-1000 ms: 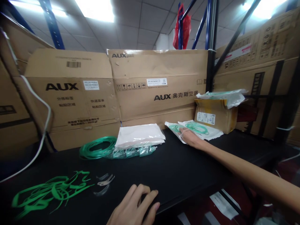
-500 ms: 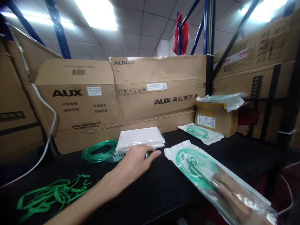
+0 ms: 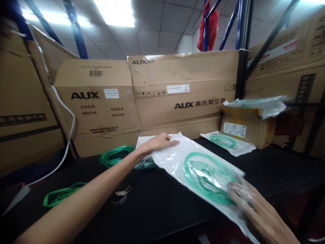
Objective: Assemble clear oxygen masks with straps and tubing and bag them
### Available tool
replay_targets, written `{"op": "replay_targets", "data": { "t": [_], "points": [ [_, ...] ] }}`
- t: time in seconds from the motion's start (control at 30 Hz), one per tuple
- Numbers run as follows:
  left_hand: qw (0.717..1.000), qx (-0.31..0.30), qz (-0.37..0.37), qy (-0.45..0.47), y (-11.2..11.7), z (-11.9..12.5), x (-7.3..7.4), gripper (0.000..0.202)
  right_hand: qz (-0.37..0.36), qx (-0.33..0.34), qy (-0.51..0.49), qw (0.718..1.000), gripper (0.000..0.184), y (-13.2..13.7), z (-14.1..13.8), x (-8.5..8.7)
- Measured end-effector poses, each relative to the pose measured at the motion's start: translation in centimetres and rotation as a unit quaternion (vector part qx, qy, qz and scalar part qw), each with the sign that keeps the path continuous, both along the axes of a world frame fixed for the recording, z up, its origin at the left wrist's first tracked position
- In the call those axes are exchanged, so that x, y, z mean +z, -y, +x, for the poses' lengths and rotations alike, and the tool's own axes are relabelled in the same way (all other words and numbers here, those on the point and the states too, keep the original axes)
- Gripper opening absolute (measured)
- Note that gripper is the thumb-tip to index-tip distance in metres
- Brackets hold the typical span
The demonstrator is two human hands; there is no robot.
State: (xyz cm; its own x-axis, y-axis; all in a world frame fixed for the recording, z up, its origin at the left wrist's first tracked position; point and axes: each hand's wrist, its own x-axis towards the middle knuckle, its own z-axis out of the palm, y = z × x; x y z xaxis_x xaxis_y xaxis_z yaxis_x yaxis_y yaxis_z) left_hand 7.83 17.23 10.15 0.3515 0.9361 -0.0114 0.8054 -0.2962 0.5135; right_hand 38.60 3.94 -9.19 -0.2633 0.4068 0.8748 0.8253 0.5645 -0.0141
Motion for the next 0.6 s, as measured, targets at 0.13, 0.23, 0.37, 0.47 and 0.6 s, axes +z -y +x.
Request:
{"op": "replay_targets", "data": {
  "t": [0.13, 0.23, 0.37, 0.47, 0.6],
  "points": [
    [0.993, 0.106, 0.033, 0.031, -1.9, -6.1, 1.7, 0.031, 0.073, 0.021, 0.082, 0.994, 0.023, -0.3, 0.2, 2.5],
    [0.977, 0.203, 0.056, 0.035, -3.1, -9.9, 1.6, 0.033, 0.060, 0.020, 0.083, 0.995, 0.025, 0.3, -1.0, 3.8],
    [0.948, 0.306, 0.082, 0.014, -4.6, -12.5, -0.1, 0.035, 0.032, 0.048, 0.111, 0.992, 0.025, 0.9, -2.9, 4.5],
    [0.934, 0.343, 0.096, -0.008, -5.6, -12.7, -1.4, 0.035, 0.026, 0.075, 0.165, 0.983, 0.027, 1.2, -4.8, 5.5],
    [0.922, 0.365, 0.123, -0.037, -6.0, -12.2, -2.2, 0.035, -0.023, 0.111, 0.160, 0.981, 0.038, 1.6, -8.5, 6.7]
  ]
}}
